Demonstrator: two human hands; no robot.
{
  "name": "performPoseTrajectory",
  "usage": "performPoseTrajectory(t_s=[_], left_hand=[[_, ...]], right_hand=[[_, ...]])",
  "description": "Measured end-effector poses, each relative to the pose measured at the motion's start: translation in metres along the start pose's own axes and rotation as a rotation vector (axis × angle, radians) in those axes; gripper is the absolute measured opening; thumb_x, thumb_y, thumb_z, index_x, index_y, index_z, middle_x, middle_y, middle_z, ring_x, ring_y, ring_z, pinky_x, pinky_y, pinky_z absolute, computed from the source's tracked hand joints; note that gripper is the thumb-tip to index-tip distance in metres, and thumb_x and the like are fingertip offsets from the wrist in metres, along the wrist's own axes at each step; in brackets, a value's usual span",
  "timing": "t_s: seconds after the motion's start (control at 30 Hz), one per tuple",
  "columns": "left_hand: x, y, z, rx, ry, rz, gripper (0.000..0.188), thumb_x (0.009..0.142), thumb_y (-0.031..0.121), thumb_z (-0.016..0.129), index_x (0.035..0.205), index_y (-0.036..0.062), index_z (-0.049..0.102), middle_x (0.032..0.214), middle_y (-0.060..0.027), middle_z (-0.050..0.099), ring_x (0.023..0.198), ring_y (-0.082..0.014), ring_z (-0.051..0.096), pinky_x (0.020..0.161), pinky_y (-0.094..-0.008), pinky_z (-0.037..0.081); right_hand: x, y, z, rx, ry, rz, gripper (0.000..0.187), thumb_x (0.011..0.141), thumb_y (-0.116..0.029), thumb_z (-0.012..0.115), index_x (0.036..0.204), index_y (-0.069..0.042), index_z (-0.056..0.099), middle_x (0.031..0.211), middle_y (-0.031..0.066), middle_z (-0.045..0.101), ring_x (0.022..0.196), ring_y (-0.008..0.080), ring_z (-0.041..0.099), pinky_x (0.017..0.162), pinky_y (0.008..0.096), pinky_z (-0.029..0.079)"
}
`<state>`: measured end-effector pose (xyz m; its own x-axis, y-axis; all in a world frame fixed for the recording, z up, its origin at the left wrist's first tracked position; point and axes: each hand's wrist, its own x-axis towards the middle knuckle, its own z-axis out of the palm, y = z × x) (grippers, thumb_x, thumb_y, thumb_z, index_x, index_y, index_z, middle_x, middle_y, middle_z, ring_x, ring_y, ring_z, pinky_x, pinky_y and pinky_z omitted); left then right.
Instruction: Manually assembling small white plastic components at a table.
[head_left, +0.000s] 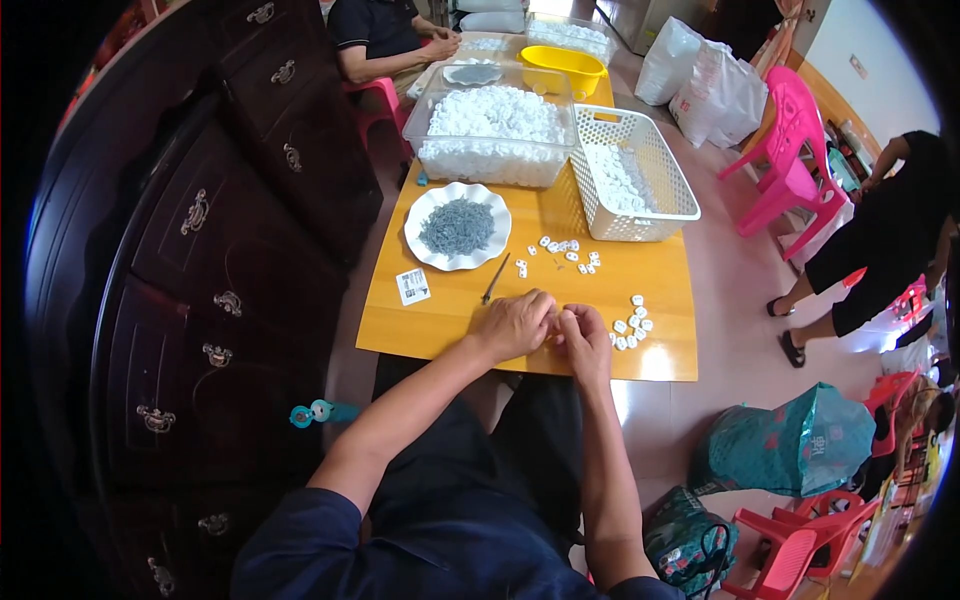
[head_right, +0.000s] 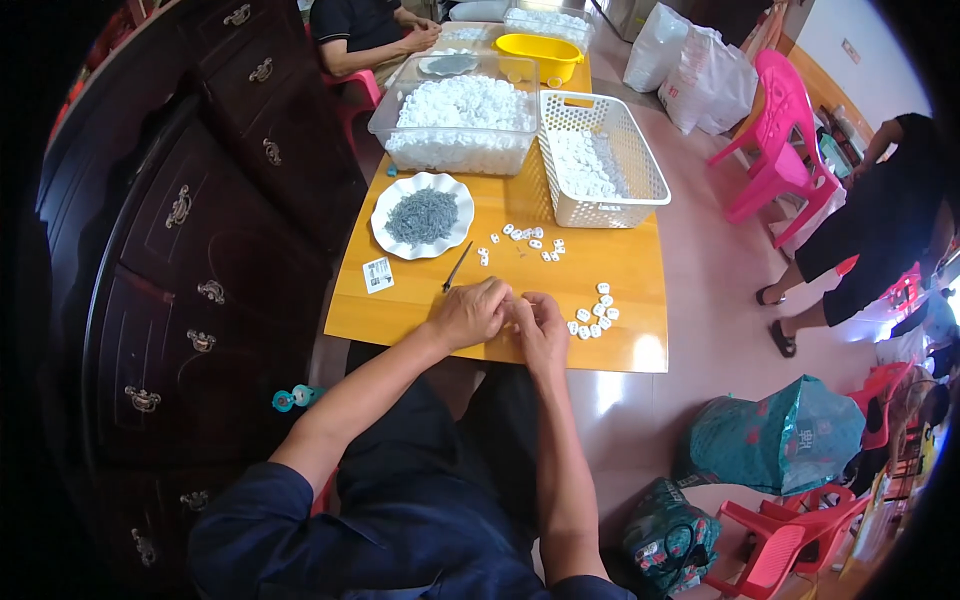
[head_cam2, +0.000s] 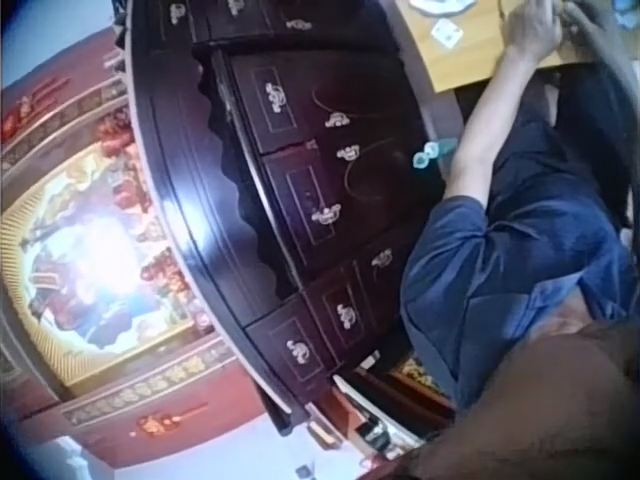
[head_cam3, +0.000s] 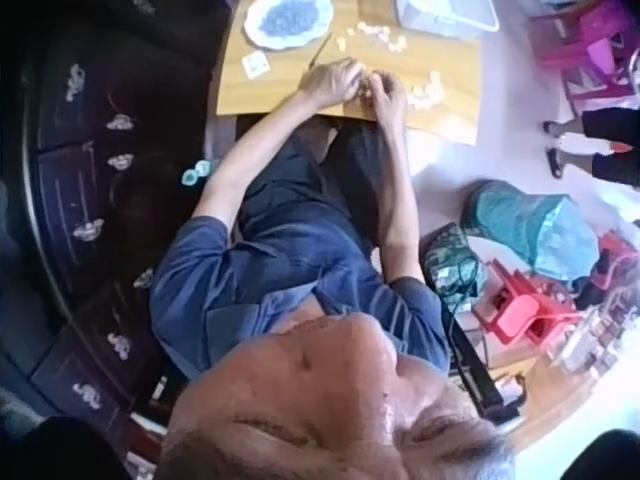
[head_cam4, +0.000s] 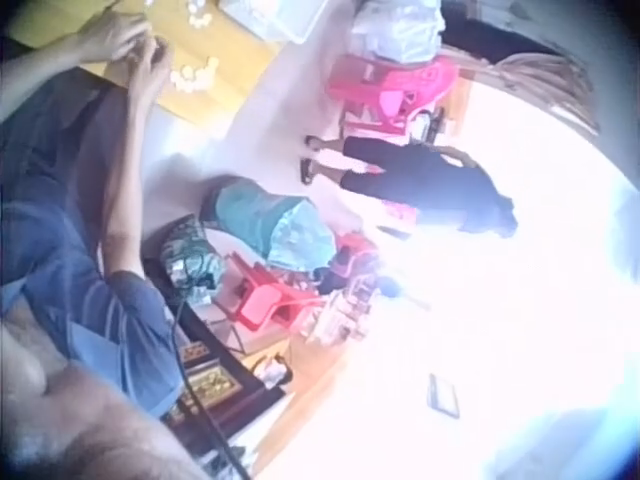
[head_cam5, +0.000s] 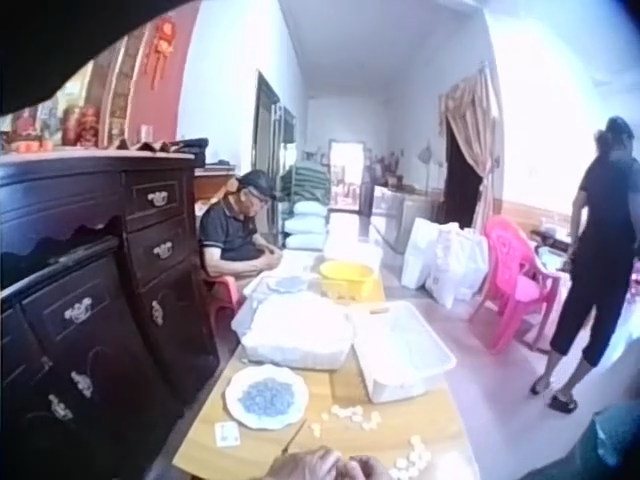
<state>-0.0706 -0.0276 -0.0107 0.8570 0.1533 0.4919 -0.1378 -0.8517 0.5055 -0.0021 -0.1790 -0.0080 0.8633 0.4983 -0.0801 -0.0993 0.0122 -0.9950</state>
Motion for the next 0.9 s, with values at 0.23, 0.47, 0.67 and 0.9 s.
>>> performPoseTrajectory(t_s=[0.23,0.47,0.67,0.9], left_hand=[[-0.005,-0.010,0.001,0.028,0.042,0.057,0.013,0.090,0.017,0.062,0.094,0.0069,0.054,0.086,-0.0139,0.065,0.078,-0.0365,0.068,0.067,-0.0466,0.055],[-0.004,-0.013,0.002,0.020,0.034,0.054,0.013,0.090,0.017,0.060,0.093,0.0063,0.052,0.084,-0.0161,0.065,0.078,-0.0374,0.067,0.067,-0.0481,0.055],[-0.006,-0.018,-0.002,-0.122,-0.015,-0.094,0.011,0.094,0.014,0.054,0.097,0.0045,0.052,0.082,-0.0223,0.065,0.081,-0.0442,0.065,0.070,-0.0539,0.050],[-0.007,-0.021,-0.007,-0.278,0.079,-0.076,0.015,0.101,0.019,0.049,0.097,0.0041,0.049,0.080,-0.0219,0.067,0.077,-0.0445,0.065,0.066,-0.0540,0.050]], right_hand=[[0.019,0.013,0.004,-0.142,-0.075,-0.003,0.019,0.100,-0.019,0.067,0.094,-0.001,0.065,0.076,0.0006,0.065,0.065,0.0074,0.057,0.058,0.0226,0.046],[0.027,0.005,0.003,-0.353,-0.085,-0.061,0.023,0.097,-0.020,0.069,0.089,0.001,0.065,0.075,0.0012,0.065,0.067,0.0082,0.058,0.060,0.0244,0.047],[0.032,-0.001,0.005,-0.211,-0.270,0.000,0.020,0.103,-0.020,0.062,0.093,-0.003,0.063,0.080,-0.0007,0.063,0.071,0.0070,0.057,0.066,0.0226,0.047],[0.024,-0.003,0.023,-0.043,-0.237,-0.018,0.020,0.106,-0.023,0.057,0.098,-0.004,0.060,0.082,-0.0014,0.062,0.072,0.0070,0.055,0.066,0.0223,0.046]])
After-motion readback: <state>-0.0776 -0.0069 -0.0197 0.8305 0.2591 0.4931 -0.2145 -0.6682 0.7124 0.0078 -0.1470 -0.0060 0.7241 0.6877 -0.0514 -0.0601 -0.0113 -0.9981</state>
